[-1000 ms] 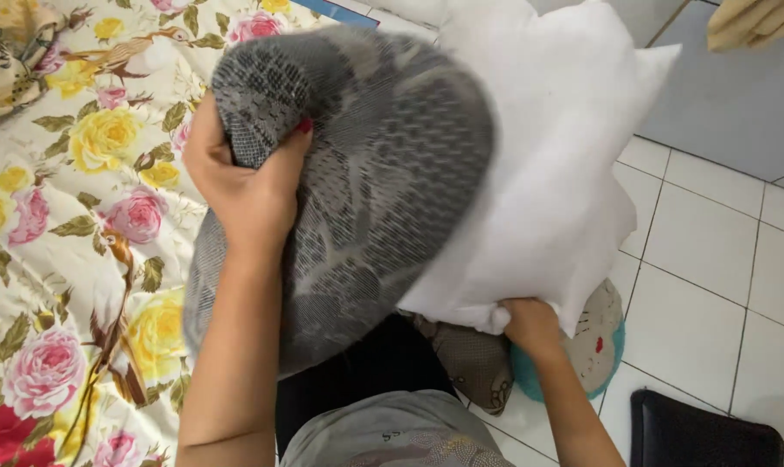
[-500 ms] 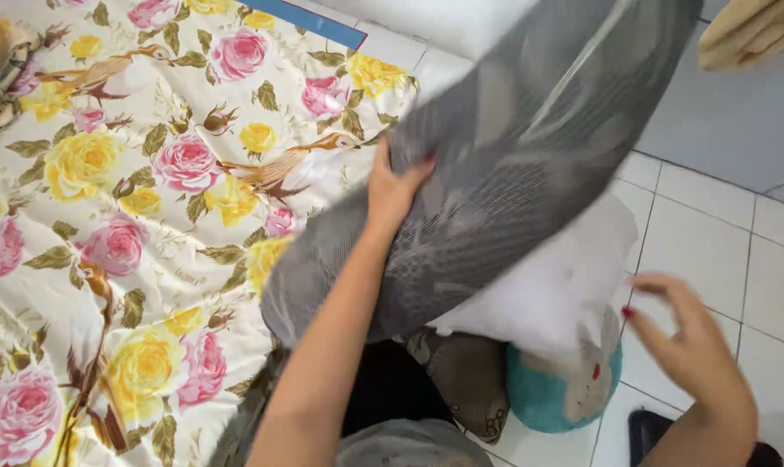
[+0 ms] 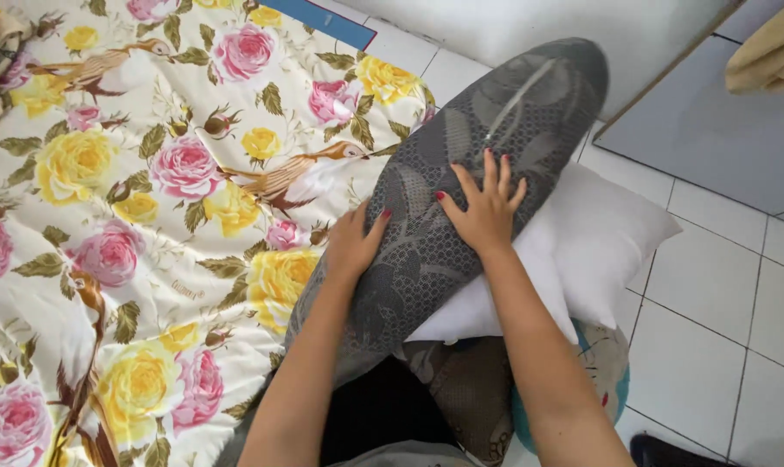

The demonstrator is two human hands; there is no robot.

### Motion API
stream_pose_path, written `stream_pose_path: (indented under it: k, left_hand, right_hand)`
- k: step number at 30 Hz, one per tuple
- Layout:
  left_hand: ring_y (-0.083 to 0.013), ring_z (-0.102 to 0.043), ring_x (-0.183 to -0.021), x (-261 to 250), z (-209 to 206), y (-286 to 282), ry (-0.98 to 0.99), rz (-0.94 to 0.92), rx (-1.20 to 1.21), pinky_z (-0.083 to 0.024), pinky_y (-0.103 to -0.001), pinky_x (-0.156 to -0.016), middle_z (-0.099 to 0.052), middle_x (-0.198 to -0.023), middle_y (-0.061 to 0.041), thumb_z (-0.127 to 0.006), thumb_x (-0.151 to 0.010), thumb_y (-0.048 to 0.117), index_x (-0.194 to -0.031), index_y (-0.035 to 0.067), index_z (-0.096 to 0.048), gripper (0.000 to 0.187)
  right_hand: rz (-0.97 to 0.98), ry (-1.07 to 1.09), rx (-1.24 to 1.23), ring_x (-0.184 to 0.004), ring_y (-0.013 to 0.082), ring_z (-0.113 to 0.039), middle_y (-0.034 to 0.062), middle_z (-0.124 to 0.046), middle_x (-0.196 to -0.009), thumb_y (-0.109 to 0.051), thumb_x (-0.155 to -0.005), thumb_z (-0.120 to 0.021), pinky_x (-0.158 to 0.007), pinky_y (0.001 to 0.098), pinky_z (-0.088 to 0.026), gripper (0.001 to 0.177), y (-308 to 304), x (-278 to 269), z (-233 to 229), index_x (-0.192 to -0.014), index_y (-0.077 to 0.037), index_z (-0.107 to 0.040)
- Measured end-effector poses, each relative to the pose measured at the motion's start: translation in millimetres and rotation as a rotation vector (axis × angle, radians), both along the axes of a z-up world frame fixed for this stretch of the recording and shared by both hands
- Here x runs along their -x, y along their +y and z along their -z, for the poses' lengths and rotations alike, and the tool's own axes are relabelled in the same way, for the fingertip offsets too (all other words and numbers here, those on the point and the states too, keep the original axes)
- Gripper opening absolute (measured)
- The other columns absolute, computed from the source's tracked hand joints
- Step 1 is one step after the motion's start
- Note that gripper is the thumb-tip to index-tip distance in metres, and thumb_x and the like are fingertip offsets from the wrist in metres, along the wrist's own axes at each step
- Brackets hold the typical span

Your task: Organizing pillows and sweeping the bed area.

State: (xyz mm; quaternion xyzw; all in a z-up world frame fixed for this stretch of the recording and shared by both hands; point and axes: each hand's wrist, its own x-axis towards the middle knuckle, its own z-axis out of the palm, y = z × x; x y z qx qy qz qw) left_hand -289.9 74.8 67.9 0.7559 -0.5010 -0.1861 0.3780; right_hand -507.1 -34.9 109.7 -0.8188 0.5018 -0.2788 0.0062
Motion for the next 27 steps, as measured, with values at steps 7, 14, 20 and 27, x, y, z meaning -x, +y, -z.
stream_pose_path:
  k: [7, 14, 20, 27]
  left_hand:
    - [-0.0326, -0.046, -0.144, -62, 198, 138, 0.656, -0.038, -0.228, -0.03, -0.037, -0.118, -0.049, -0.155, -0.017, -0.028, -0.1, 0.065, -0.153, 0.009, -0.042, 0.079]
    - [-0.0423, -0.04, -0.14, 65, 149, 161, 0.163, -0.22, -0.611, -0.03, -0.05, -0.113, -0.035, -0.161, -0.026, -0.026, -0.103, 0.058, -0.161, 0.012, -0.02, 0.074]
    - [-0.0504, -0.037, -0.142, 101, 116, 152, 0.043, -0.218, -0.401, -0.03, -0.06, -0.112, -0.035, -0.156, -0.035, -0.041, -0.099, 0.055, -0.158, 0.003, -0.019, 0.082]
    - [-0.0486, -0.052, -0.131, 3, 163, 122, 0.048, -0.116, -0.238, -0.041, -0.047, -0.112, -0.052, -0.144, -0.034, -0.032, -0.111, 0.049, -0.151, -0.006, -0.04, 0.068]
  right_hand:
    - [-0.044, -0.039, -0.002, -0.152, 0.0414, -0.027, 0.0177, -0.038, -0.163, -0.048, -0.091, -0.072, -0.117, 0.0729, -0.009, 0.051, -14, -1, 1, -0.138, -0.029, -0.066]
    - [0.139, -0.001, -0.117, -0.155, 0.0352, -0.022, 0.0115, -0.033, -0.166, -0.052, -0.093, -0.067, -0.12, 0.0724, -0.006, 0.052, -38, 44, 1, -0.142, -0.036, -0.061]
    - [0.392, -0.121, -0.412, -0.157, 0.0347, -0.011, 0.011, -0.017, -0.171, -0.062, -0.096, -0.055, -0.116, 0.0763, -0.003, 0.064, -47, 88, -1, -0.154, -0.038, -0.043]
    - [0.334, -0.109, -0.376, -0.157, 0.0397, -0.009, 0.0183, -0.015, -0.17, -0.062, -0.099, -0.051, -0.114, 0.0785, -0.006, 0.066, -49, 51, -15, -0.158, -0.033, -0.038]
